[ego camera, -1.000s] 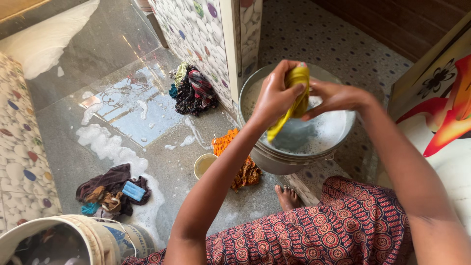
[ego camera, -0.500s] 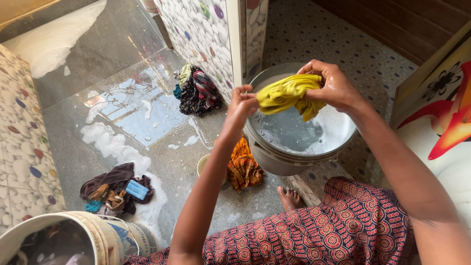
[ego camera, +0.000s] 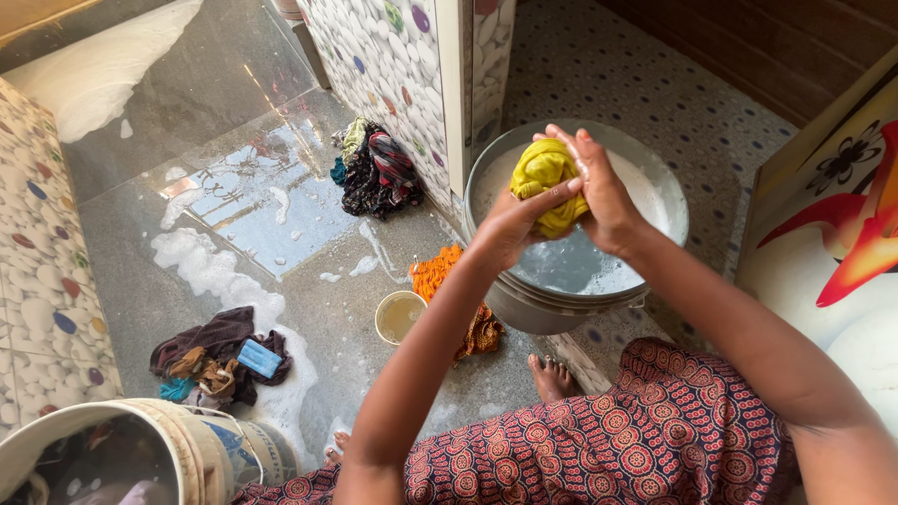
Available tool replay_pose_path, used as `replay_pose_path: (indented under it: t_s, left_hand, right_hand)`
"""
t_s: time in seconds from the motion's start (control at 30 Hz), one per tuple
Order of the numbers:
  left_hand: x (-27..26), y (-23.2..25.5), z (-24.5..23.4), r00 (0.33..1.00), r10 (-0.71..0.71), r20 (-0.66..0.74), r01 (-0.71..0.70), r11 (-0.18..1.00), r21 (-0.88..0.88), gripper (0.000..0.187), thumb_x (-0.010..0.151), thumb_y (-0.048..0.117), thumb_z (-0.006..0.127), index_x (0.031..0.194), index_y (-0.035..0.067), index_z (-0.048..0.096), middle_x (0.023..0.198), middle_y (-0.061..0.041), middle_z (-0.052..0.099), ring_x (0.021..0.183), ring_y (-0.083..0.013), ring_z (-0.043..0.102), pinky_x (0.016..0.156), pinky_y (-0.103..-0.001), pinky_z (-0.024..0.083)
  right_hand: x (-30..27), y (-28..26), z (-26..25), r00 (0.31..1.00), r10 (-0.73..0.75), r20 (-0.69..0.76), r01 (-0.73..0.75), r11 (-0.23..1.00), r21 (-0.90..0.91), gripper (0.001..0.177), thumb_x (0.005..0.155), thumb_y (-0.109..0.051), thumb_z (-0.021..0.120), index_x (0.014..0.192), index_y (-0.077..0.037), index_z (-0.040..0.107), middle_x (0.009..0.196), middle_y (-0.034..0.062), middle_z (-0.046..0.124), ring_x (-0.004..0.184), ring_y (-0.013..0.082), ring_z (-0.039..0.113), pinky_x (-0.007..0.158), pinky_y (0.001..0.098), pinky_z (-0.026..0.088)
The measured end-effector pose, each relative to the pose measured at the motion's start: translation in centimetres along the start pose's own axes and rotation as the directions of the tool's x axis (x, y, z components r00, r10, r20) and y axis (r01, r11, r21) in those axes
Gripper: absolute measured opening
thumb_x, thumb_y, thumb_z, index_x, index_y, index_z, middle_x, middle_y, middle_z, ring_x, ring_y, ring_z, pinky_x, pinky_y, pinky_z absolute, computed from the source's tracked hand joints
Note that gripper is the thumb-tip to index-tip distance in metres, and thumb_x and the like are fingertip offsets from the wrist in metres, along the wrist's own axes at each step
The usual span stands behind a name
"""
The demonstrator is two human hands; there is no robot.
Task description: The person washes clothes by hand in a bucket of soapy water, dipping each item in, scrubbing it, and wringing it out.
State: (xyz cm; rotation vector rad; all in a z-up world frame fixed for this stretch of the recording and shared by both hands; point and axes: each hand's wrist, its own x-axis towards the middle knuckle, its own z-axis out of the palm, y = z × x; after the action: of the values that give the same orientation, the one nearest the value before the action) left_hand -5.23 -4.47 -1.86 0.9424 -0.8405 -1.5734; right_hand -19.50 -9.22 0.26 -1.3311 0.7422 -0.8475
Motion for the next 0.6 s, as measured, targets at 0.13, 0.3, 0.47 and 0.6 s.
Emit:
replay_pose_path:
  t_s: [0.13,0.3,0.47,0.6]
  left_hand:
    - [1.3,0.9,-2.7,0.99,-0.102,0.097,0.099,0.994,0.039,0.059,0.073,0.022,0.09,0.122,0.007,0.061,0.107,-0.011,0.069,0.09,-0.0209,0.069,0.063,-0.029,0.058]
    - [2.0,1.8,-4.6,0.966,-0.235,0.103,0.215,0.96,0.18,0.049,0.073,0.019,0.086,0.114,0.003,0.064,0.092,-0.011,0.072,0.068,-0.0153,0.069,0.048,-0.023,0.052]
    - [3.1,2.1,-5.4,0.877,-0.403,0.261,0.297,0.882,0.366,0.05,0.073,0.02,0.084,0.116,0.003,0.065,0.085,-0.011,0.072,0.062,-0.014,0.065,0.041,-0.018,0.046]
    - [4.0,1.2,-5.1,0.857,-0.484,0.176,0.302,0.749,0.59,0.049,0.077,0.023,0.086,0.109,-0.01,0.068,0.086,-0.014,0.071,0.061,-0.0146,0.062,0.043,-0.021,0.049]
  right_hand:
    - [0.9,-1.6,-2.1,0.97,0.001,0.242,0.1,0.909,-0.404,0.094,0.093,-0.069,0.033,0.168,-0.014,0.019,0.169,0.0151,0.024,0.155,0.0353,0.019,0.117,0.0544,0.023]
    - [1.0,-3.3,-4.1,0.755,-0.266,0.599,0.65,0.423,-0.631,0.12,0.068,-0.037,0.084,0.161,-0.024,0.011,0.169,0.0187,0.017,0.155,0.0405,0.018,0.113,0.0578,0.033]
    - [0.9,-0.5,-2.1,0.457,-0.458,0.763,0.761,-0.243,-0.601,0.091,0.079,-0.02,0.083,0.154,-0.036,0.034,0.159,0.0128,0.037,0.143,0.0345,0.044,0.107,0.0439,0.053]
    - [0.4,0.4,-1.9,0.504,-0.417,0.756,0.771,-0.178,-0.612,0.072,0.081,-0.02,0.08,0.146,-0.017,0.049,0.138,0.0139,0.063,0.11,0.0297,0.068,0.082,0.0395,0.062]
